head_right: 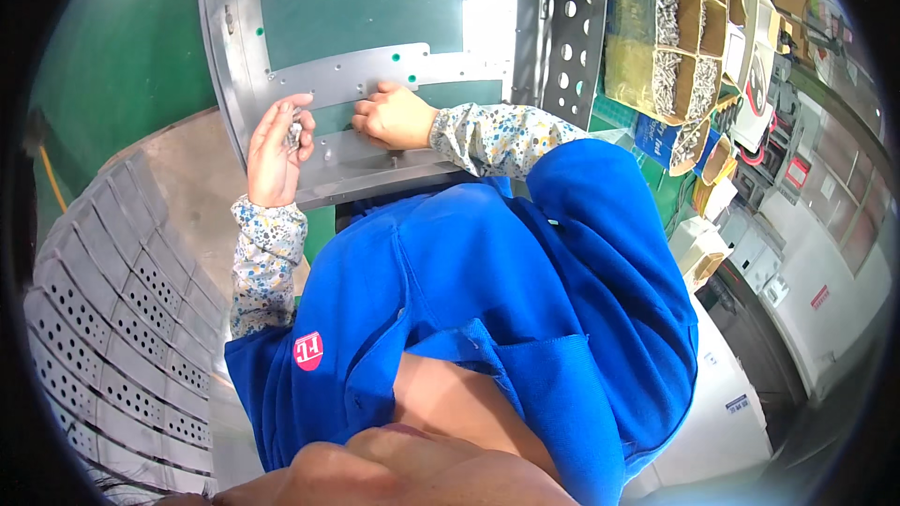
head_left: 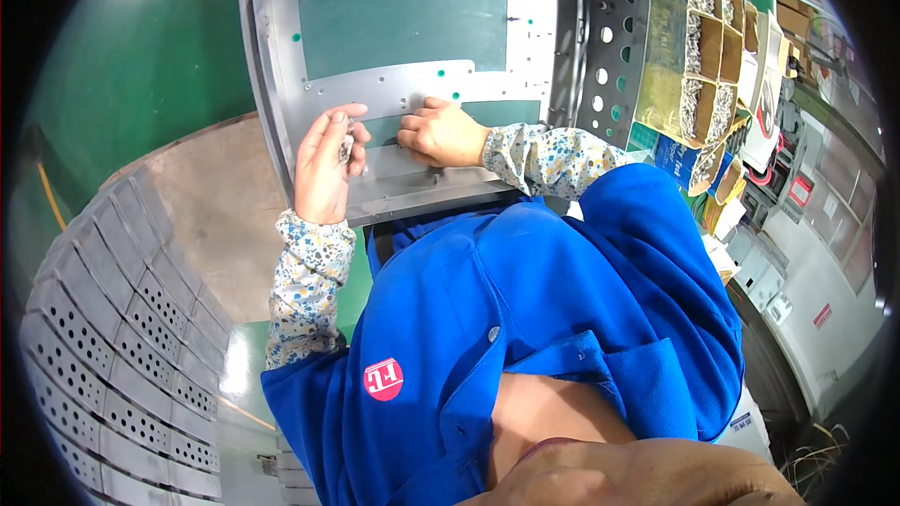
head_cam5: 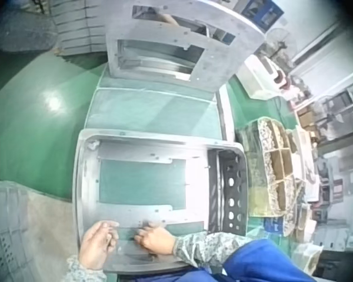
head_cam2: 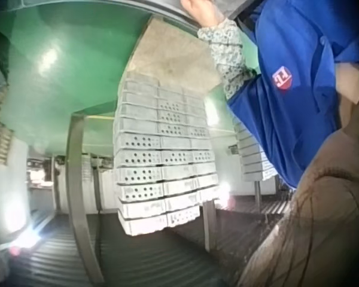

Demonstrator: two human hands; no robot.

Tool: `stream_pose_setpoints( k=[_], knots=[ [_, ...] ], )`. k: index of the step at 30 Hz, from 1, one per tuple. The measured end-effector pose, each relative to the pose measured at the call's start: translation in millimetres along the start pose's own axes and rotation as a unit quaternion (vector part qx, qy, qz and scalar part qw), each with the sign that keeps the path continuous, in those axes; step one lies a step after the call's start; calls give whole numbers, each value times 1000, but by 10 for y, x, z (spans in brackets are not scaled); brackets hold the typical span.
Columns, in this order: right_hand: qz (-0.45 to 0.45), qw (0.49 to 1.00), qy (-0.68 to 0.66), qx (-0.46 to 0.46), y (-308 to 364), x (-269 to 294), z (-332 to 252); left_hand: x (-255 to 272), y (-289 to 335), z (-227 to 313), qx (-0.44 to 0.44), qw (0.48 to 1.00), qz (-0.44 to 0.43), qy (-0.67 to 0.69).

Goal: The person applies circular stickers onto the edges of metal casings, inserts small metal pins into the casing holes by hand, and stacks the completed casings onto a pile.

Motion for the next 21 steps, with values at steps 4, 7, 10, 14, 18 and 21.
stream_pose_setpoints(
  k=[4,7,10,14,18,21],
  knots=[
    [36,999,6,20,-21,-30,-5,55,-39,-31,-16,1000,-5,-10],
    [10,999,41,33,-29,-41,-65,61,-24,-39,-19,999,7,-39],
    [13,998,40,44,-37,-6,-80,75,-30,-57,-29,999,-3,-39],
    [25,998,35,52,-43,9,-91,72,-48,-64,-25,998,5,-57],
    [43,996,63,53,-48,7,-113,70,-65,-72,-39,997,15,-68],
    [53,992,88,79,-60,-3,-149,68,-62,-83,-39,995,11,-89]
  ],
)
Point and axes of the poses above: each hand's wrist, its own y-axis away from the middle knuckle, its own x-axis out of the back of the hand, z = x × y, the point moved 3 cm from there along -y, towards the middle knuckle, and after that the axes turned 8 degrees about y, right-handed, at the moved point
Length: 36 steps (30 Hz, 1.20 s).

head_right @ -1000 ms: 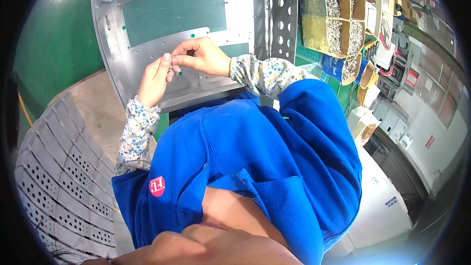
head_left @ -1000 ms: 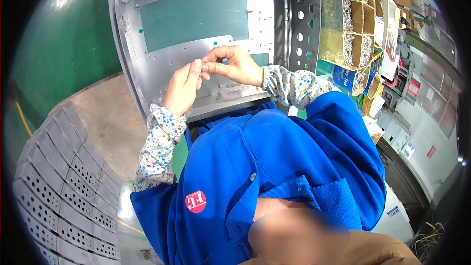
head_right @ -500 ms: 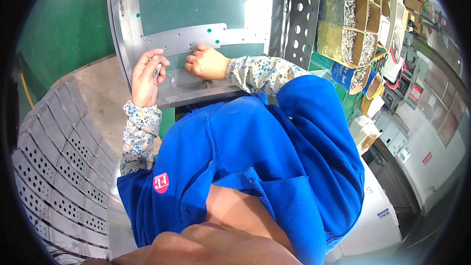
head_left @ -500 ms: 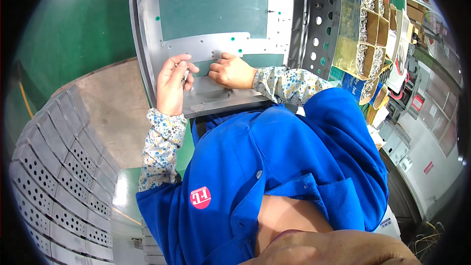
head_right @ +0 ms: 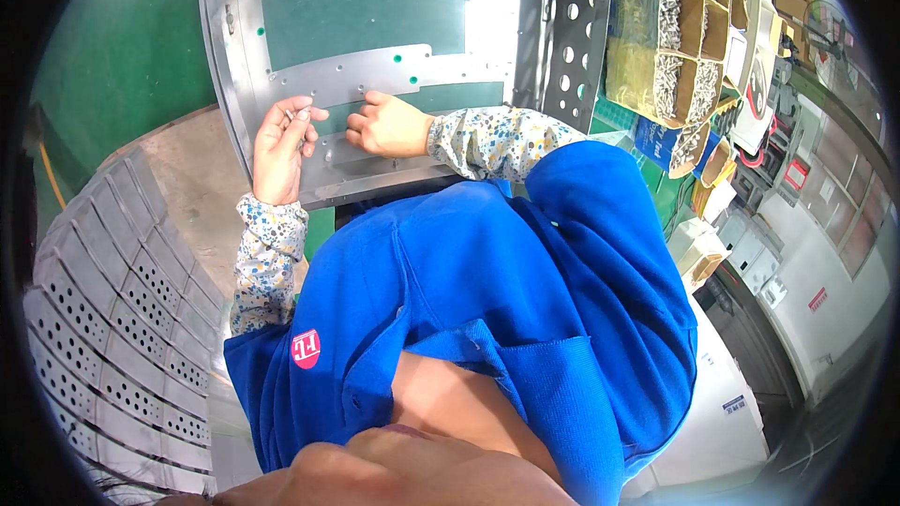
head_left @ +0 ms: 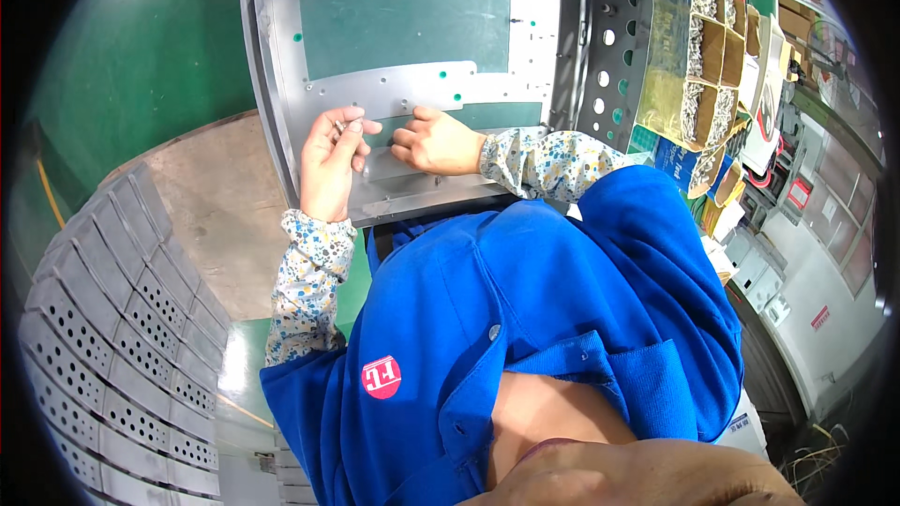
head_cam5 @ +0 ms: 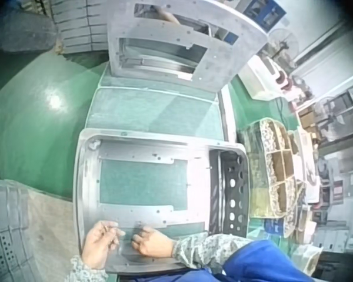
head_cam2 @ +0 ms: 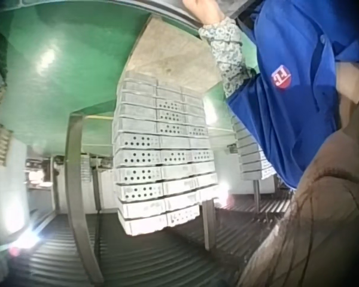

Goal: The person applies circular stickers onto the edges of metal casings, inserts small metal pins into the casing holes by hand, and stacks the completed casings onto a pile.

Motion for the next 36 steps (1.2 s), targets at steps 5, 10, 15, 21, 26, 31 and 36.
stream_pose_setpoints(
  k=[5,10,15,21,26,31,36],
  knots=[
    [15,999,33,29,-29,17,-24,0,-8,-22,5,999,-9,-30],
    [30,997,36,54,-18,30,-38,-1,-6,-26,14,998,7,-55],
    [-68,998,10,-3,-25,-83,6,-9,-10,-41,31,995,4,-90],
    [21,809,-518,-275,-112,339,335,-142,-15,-64,83,985,-15,-151],
    [32,625,-704,-335,53,220,427,-124,-41,-159,83,995,-36,-36],
    [-241,792,-505,-244,401,-67,303,-95,-32,-54,110,994,-22,11],
    [-257,770,-540,-223,383,-88,265,-85,-58,-77,92,996,-17,0]
  ],
)
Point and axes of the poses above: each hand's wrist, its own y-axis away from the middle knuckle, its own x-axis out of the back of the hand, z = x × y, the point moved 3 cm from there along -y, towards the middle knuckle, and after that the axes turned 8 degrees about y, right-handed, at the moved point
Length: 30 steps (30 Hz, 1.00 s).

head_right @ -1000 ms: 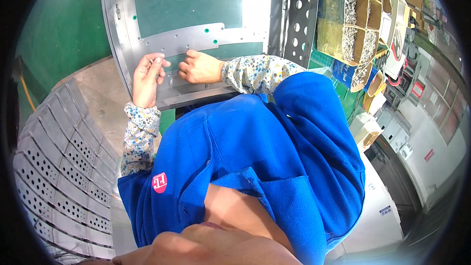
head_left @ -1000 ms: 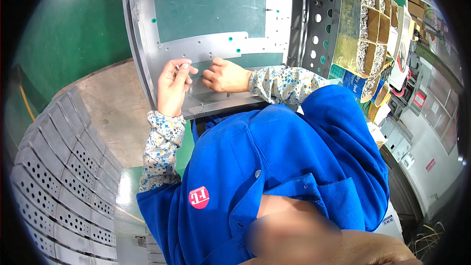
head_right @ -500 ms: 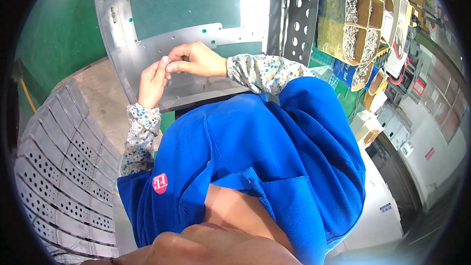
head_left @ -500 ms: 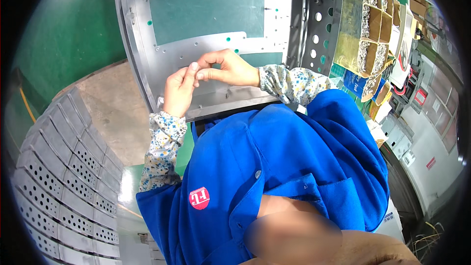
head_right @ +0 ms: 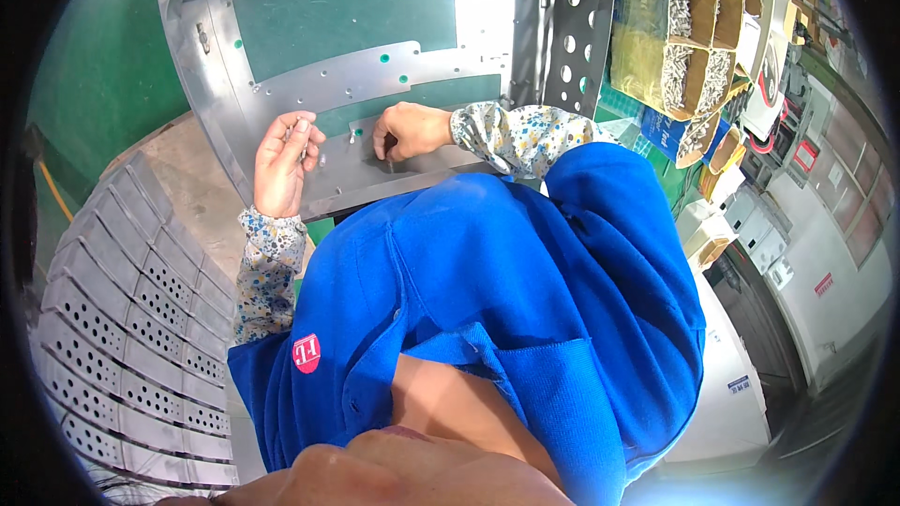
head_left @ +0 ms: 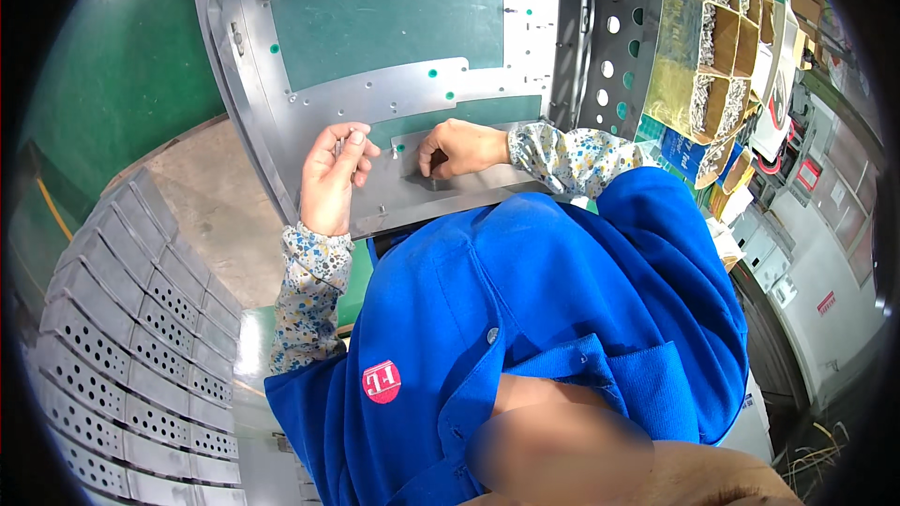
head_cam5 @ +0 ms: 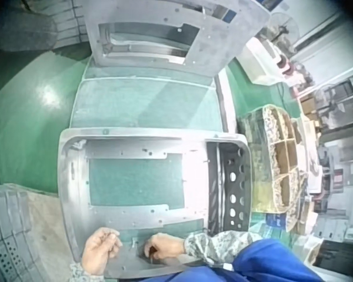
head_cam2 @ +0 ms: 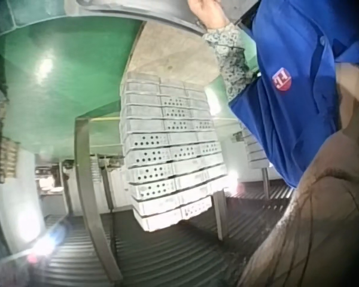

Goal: The person applies circular stickers onto the edges of metal casings, inserts small metal pins into the casing holes by hand, and stacks the completed casings onto a pile.

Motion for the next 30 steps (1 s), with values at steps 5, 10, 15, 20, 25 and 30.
stream_pose_setpoints(
  k=[5,10,15,20,25,30],
  knots=[
    [23,1000,-15,6,-24,-17,63,26,-34,1,-10,999,26,20],
    [-18,997,68,-29,-26,-6,14,-8,-3,19,12,999,31,17],
    [216,971,-7,98,-117,207,-432,104,-12,-59,20,999,28,-34],
    [325,922,-139,158,-252,318,-687,94,63,41,-4,999,43,16],
    [142,977,-37,154,-346,-51,-439,101,249,164,-53,993,83,58],
    [49,982,-54,172,-423,-288,-505,118,316,170,-55,998,37,8]
  ],
)
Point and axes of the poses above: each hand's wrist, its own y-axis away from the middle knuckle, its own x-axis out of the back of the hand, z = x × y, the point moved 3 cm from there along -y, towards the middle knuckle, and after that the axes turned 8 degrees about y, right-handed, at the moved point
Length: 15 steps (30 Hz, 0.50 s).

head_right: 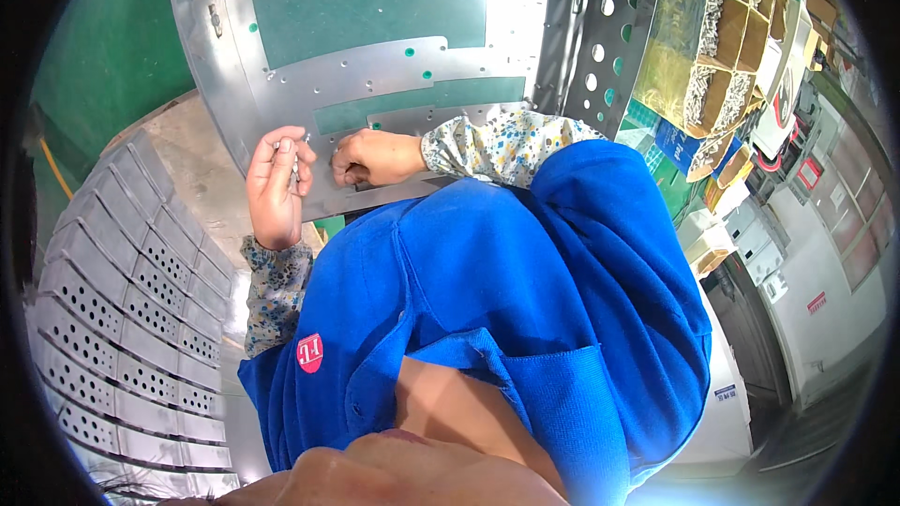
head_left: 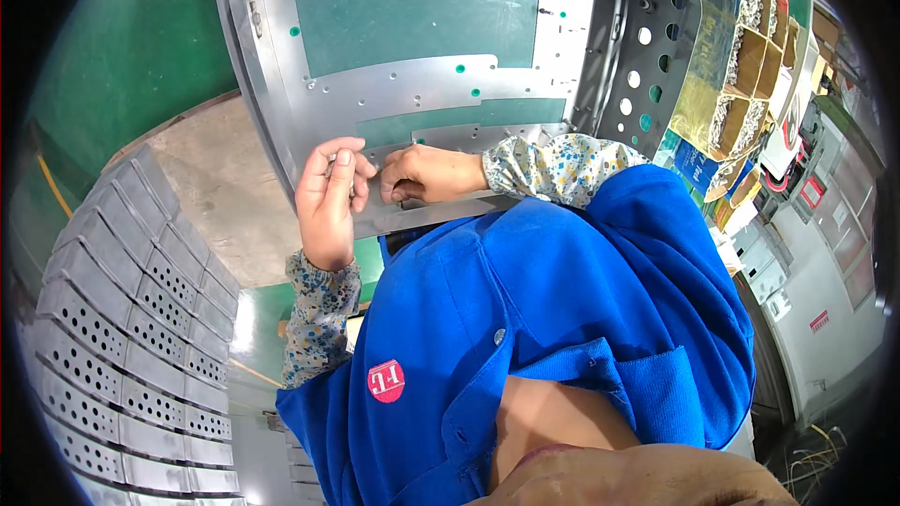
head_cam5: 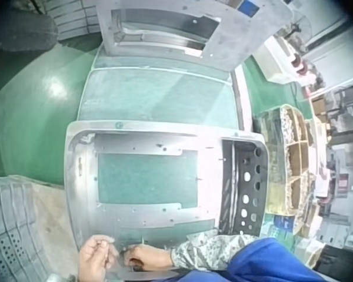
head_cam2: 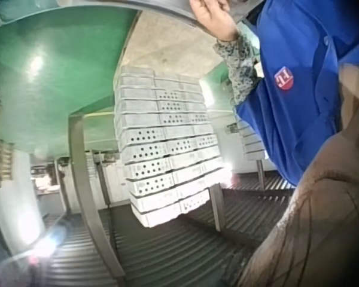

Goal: The person applies circular stickers onto the edges of metal casings, inserts small metal pins into the casing holes by hand, and stacks the completed casings onto a pile.

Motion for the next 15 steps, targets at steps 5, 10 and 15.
stream_pose_setpoints(
  k=[5,10,15],
  knots=[
    [-2,999,-48,-22,4,-15,65,-20,40,-24,-10,999,11,51],
    [-55,994,24,-96,-20,89,-51,12,119,-25,15,999,-31,11],
    [105,989,101,25,-96,325,-253,59,245,26,125,988,-53,73]
  ],
)
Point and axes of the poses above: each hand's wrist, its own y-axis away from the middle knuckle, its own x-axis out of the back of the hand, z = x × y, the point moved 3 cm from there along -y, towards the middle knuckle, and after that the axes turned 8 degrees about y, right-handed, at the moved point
